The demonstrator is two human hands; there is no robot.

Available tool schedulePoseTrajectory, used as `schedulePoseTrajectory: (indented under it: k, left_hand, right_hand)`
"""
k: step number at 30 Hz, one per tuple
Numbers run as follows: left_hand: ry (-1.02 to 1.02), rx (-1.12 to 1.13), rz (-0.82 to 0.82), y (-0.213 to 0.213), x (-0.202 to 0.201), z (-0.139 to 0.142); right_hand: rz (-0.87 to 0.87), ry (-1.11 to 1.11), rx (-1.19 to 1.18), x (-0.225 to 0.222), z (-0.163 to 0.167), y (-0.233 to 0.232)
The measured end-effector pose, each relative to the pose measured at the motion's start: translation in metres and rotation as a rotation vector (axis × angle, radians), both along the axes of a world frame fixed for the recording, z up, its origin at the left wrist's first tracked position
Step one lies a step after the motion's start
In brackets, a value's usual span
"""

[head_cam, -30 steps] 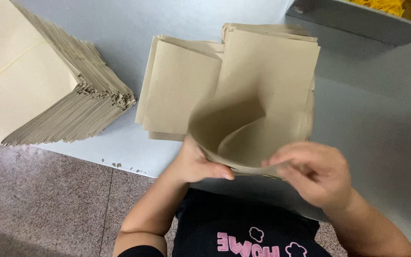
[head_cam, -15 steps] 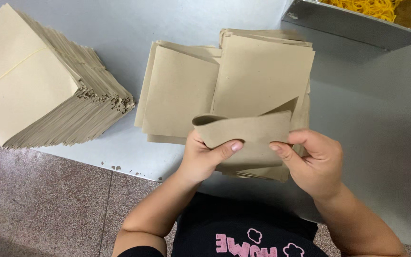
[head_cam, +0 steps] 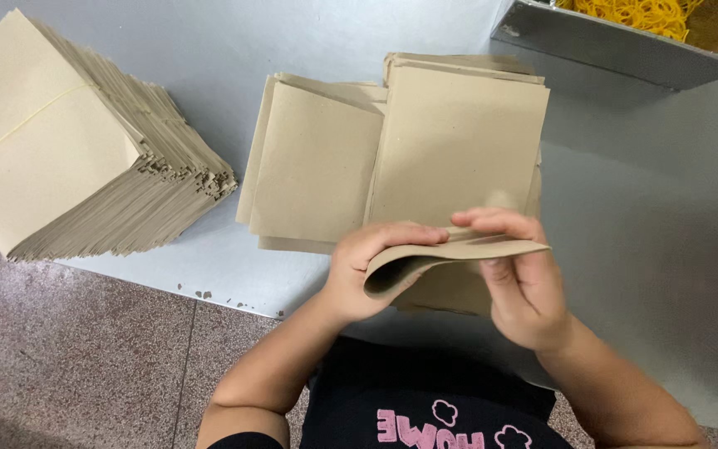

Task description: The person folds kraft paper bags one at a time at a workbench, pressing each bag flat and creasing the fold by hand, then places the finished bag onto a growing stack beside a large pile of unfolded bags.

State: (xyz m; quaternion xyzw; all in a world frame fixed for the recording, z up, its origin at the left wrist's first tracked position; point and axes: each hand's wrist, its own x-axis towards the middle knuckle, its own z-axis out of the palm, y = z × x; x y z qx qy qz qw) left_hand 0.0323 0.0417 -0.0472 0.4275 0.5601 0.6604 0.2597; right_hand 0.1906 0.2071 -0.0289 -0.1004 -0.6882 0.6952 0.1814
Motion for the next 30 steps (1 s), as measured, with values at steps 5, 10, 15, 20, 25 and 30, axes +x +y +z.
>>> schedulePoseTrajectory:
  k: [5, 10, 15, 20, 25, 30]
  left_hand:
    - [-0.294, -0.031, 0.058, -0.015, 0.010, -0.001]
    - [-0.526, -0.050, 0.208, -0.012, 0.018, -0.010]
    - [-0.767, -0.008, 0.208, -0.005, 0.011, -0.014]
    - [-0.794, 0.010, 0.217, 0.001, 0.010, -0.017]
    - [-0.804, 0.037, 0.250, 0.003, 0.013, -0.022]
    - [-0.639, -0.115, 0.249, -0.001, 0.013, -0.015]
  right_hand:
    - [-0.160, -0.124, 0.070, 0.014, -0.010, 0.005]
    - [-0.182, -0.200, -0.048, 0.018, -0.008, 0.009]
    - [-0.167, -0.178, -0.087, 0.018, -0.008, 0.015]
    - [-0.127, -0.234, -0.173, 0.022, -0.009, 0.020]
    - [-0.106, -0.264, -0.103, 0.015, -0.003, 0.019]
    - [-0.184, -0.308, 0.525, -0.004, 0.020, 0.016]
